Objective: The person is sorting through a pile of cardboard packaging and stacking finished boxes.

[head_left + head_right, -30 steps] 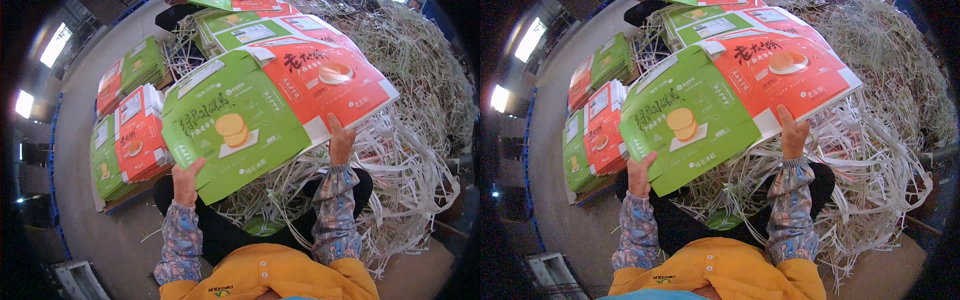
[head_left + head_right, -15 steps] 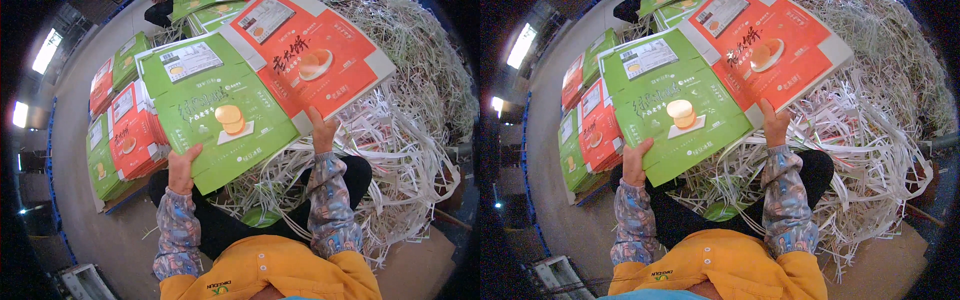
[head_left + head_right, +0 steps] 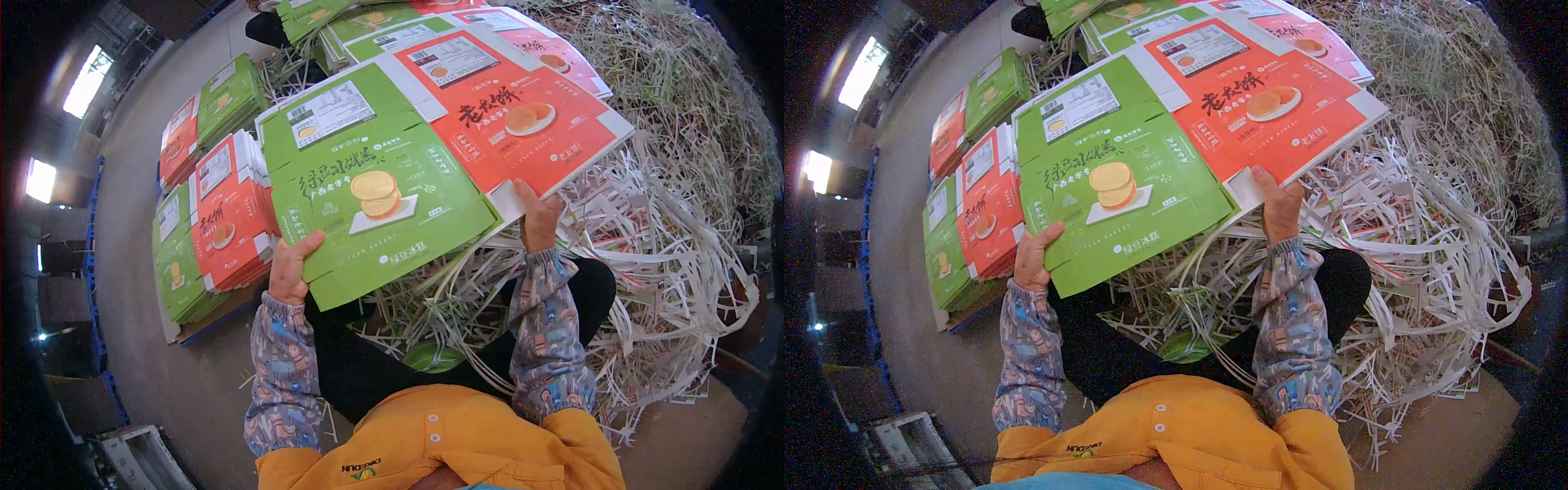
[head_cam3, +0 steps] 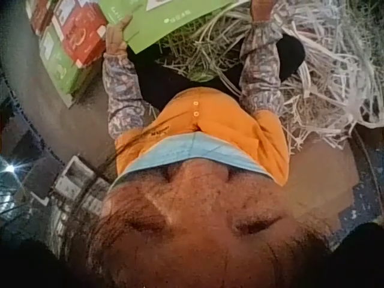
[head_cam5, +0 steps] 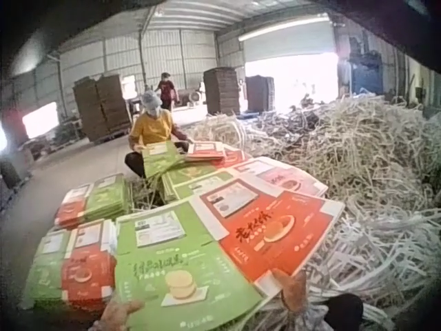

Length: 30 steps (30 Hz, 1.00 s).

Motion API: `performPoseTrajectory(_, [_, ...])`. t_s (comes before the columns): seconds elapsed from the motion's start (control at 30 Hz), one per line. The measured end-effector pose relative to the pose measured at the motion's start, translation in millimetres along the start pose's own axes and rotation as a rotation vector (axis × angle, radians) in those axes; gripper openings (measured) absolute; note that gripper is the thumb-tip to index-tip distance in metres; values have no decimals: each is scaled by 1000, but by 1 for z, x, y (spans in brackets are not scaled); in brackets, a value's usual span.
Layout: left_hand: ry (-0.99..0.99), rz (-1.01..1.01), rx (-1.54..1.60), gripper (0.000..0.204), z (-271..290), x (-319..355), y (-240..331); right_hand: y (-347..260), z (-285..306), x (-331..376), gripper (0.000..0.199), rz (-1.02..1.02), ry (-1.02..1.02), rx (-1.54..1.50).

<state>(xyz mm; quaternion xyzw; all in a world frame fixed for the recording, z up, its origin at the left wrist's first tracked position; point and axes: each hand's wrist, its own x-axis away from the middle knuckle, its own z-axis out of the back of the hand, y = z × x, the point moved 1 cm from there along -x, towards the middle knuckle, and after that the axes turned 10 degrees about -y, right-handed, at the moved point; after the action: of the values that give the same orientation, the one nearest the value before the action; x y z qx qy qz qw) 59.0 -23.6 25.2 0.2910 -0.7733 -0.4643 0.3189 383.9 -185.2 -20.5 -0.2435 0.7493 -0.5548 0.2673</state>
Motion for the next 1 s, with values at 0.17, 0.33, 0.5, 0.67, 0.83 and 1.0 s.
performPoseTrajectory(0.17, [39, -14, -46, 41, 44, -4, 7, 0, 17, -4, 30, -90, 60, -250])
performPoseTrajectory(0.33, [21, -18, -87, 43, 64, -4, 23, 16, 23, -9, 30, -159, 85, -301])
performPoseTrajectory(0.5, [19, -64, -73, 42, 69, 9, 26, 42, 52, -14, 31, -276, 84, -416])
performPoseTrajectory(0.67, [105, -21, -124, 42, 86, 20, 17, 41, 43, -15, 29, -251, 107, -367])
performPoseTrajectory(0.83, [-19, 116, 4, 43, 105, 29, 24, 45, 72, -28, 32, -377, 26, -370])
performPoseTrajectory(1.0, [-7, 113, 75, 45, 99, 23, 3, 41, 37, -10, 43, -304, 130, -131])
